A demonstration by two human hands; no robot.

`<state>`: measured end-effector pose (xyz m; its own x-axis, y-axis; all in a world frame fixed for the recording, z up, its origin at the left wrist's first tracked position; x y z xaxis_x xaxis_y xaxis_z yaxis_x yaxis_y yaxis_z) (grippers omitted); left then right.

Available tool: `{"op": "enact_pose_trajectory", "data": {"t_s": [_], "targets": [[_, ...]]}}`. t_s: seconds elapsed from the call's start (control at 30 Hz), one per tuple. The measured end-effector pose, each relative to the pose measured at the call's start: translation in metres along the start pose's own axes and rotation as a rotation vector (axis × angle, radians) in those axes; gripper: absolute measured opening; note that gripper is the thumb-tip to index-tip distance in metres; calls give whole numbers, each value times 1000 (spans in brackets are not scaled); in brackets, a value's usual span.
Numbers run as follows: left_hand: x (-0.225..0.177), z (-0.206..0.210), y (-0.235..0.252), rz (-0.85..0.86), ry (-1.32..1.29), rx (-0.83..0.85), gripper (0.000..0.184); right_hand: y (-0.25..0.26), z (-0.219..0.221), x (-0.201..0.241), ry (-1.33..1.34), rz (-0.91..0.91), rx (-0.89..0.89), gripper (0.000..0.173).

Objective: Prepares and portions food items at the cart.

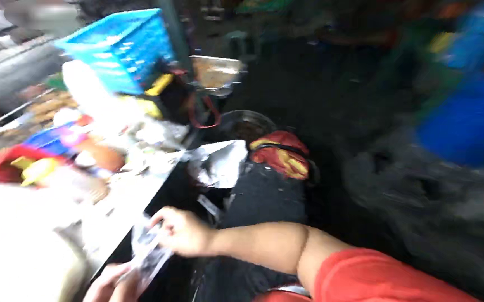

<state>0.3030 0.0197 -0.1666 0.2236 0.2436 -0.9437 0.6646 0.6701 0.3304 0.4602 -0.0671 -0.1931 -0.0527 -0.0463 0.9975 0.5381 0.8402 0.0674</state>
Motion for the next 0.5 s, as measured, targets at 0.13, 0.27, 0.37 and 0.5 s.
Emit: {"op": "enact_pose_trajectory", "data": {"t_s": [0.13, 0.27, 0.37, 0.5], "targets": [[-19, -20, 14, 640, 1056, -147, 15, 20, 20, 12, -28, -152, -9, 36], [-48, -46, 28, 635, 1168, -80, 23, 45, 39, 33, -22, -312, 0, 36], [-75, -74, 36, 612, 1221, -194, 29, 71, 50, 51, -19, -315, 161, 42], [-105, -145, 49, 348, 1121, -594, 32, 107, 67, 66, -285, -315, 255, 27]]}}
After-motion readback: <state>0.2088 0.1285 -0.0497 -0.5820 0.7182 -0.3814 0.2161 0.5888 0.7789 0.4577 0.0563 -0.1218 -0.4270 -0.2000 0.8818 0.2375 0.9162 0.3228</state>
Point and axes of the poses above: each hand's wrist, its own y-axis towards the middle knuckle, its own z-axis out of the palm, x = y × z, the point moved 3 cm from there along y, towards the middle knuckle, and after that the axes turned 6 degrees about z, right-handed, at the moved point
